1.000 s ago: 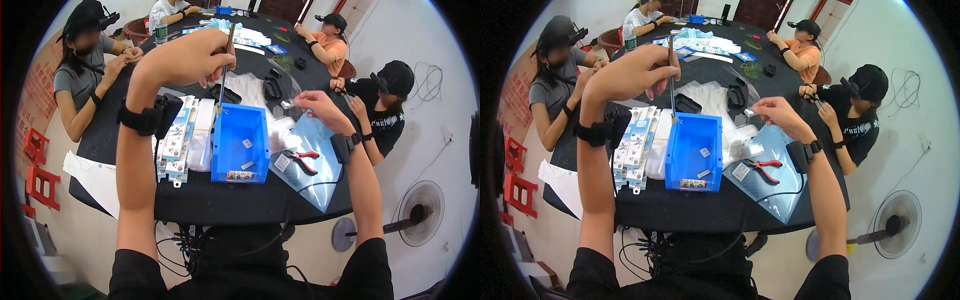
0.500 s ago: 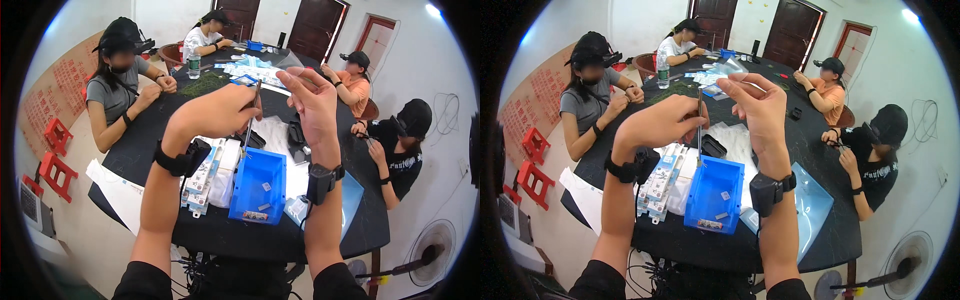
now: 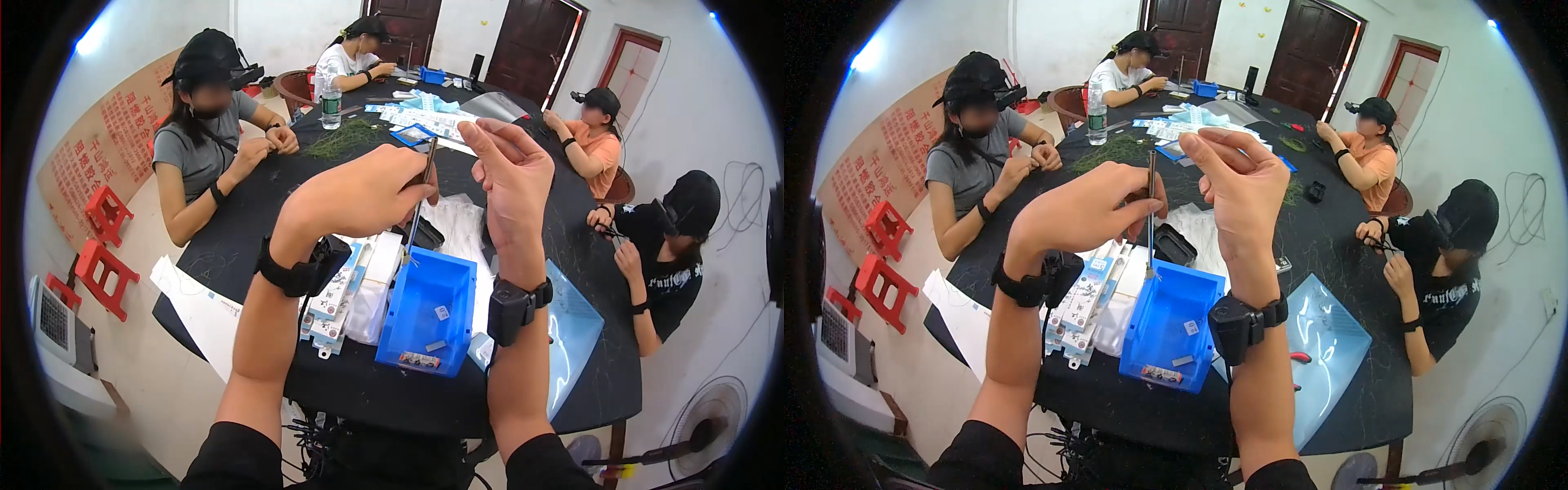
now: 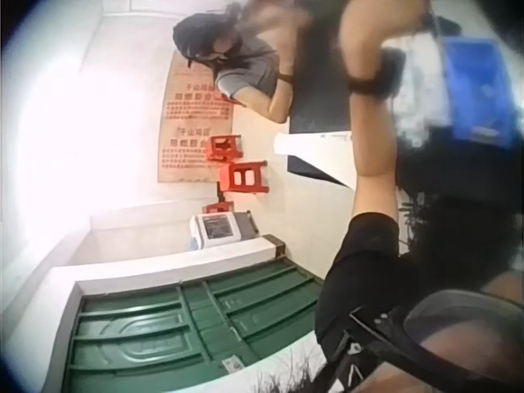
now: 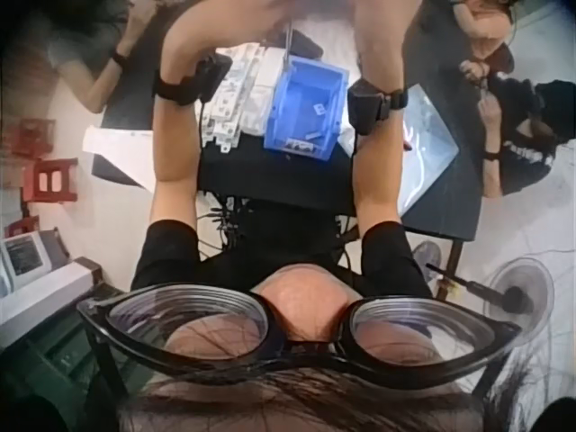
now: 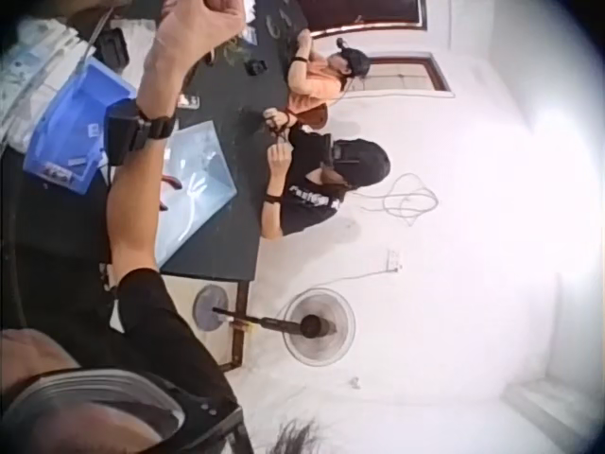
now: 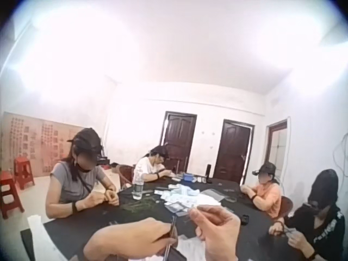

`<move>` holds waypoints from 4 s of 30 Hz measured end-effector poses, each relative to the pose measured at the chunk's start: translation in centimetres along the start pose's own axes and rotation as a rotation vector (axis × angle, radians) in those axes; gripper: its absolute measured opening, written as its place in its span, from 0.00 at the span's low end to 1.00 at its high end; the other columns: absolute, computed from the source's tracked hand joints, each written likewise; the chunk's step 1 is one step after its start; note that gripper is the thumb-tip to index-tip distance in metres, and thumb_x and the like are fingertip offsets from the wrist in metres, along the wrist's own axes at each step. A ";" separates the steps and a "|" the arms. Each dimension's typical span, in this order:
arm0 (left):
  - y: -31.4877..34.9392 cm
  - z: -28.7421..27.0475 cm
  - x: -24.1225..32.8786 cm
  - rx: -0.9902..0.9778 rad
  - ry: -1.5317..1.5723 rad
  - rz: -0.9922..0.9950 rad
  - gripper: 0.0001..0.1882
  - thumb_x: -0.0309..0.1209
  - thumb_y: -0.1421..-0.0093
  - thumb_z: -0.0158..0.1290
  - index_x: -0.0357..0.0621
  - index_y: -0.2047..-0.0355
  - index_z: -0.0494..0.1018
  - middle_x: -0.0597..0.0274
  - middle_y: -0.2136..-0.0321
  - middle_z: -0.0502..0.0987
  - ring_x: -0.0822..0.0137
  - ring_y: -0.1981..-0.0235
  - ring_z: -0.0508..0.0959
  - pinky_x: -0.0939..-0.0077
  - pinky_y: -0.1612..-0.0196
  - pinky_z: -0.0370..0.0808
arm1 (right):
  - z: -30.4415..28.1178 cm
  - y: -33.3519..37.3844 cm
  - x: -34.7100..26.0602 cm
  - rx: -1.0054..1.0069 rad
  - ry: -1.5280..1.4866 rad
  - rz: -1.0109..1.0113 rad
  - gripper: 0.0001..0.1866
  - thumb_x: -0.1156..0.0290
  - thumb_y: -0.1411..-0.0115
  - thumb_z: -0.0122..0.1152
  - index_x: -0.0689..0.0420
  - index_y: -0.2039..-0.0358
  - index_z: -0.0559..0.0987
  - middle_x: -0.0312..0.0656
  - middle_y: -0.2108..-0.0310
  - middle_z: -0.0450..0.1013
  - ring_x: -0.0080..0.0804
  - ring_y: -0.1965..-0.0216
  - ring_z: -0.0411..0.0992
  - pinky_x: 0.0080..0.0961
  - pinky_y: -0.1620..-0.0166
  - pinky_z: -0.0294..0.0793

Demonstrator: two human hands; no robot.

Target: The person uses shears to trim a fishing line attached to a hook, then picks up a small weight and uses pliers to crimp it onto the hook.

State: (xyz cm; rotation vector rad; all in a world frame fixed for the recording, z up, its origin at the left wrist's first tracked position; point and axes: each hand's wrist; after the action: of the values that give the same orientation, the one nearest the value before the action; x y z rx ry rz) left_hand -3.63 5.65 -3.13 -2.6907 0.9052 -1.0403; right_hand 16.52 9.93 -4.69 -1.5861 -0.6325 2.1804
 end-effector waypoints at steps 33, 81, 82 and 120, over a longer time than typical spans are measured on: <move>-1.0 -0.5 -0.2 -0.005 0.129 -0.093 0.22 0.46 0.23 0.55 0.34 0.55 0.79 0.61 0.81 0.83 0.75 0.80 0.82 0.80 0.75 0.75 | -1.3 -1.5 2.0 -0.165 0.171 -0.441 0.14 0.84 0.35 0.69 0.64 0.50 0.87 0.47 0.42 0.80 0.36 0.42 0.81 0.29 0.47 0.89; -1.3 0.8 0.9 0.084 0.067 -0.107 0.16 0.37 0.26 0.58 0.34 0.62 0.82 0.58 0.85 0.80 0.73 0.85 0.79 0.76 0.77 0.73 | -0.7 -0.8 0.3 0.029 -0.019 -0.229 0.12 0.80 0.39 0.79 0.72 0.58 0.85 0.53 0.63 0.87 0.32 0.62 0.87 0.22 0.56 0.86; -1.3 0.8 0.9 0.090 0.061 -0.100 0.16 0.37 0.26 0.58 0.34 0.62 0.82 0.58 0.85 0.80 0.73 0.84 0.80 0.76 0.77 0.73 | -0.7 -0.7 0.3 0.034 -0.020 -0.220 0.12 0.80 0.39 0.79 0.72 0.58 0.85 0.53 0.63 0.87 0.32 0.62 0.87 0.22 0.56 0.86; -1.9 1.3 0.3 0.157 0.121 -0.093 0.15 0.34 0.26 0.58 0.30 0.62 0.81 0.57 0.87 0.78 0.70 0.87 0.78 0.73 0.78 0.73 | -0.5 -0.3 -1.4 0.054 0.088 -0.007 0.19 0.71 0.40 0.83 0.68 0.53 0.86 0.44 0.67 0.86 0.15 0.80 0.70 0.12 0.76 0.65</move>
State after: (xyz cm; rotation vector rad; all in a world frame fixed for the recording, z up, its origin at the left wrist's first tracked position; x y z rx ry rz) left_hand -1.71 6.84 -3.32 -2.5852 0.6897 -1.2495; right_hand 17.42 9.45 -3.56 -1.6390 -0.5472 2.0916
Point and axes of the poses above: each hand's wrist, its own y-axis away from the middle knuckle, its own z-axis out of the palm, x = y × z
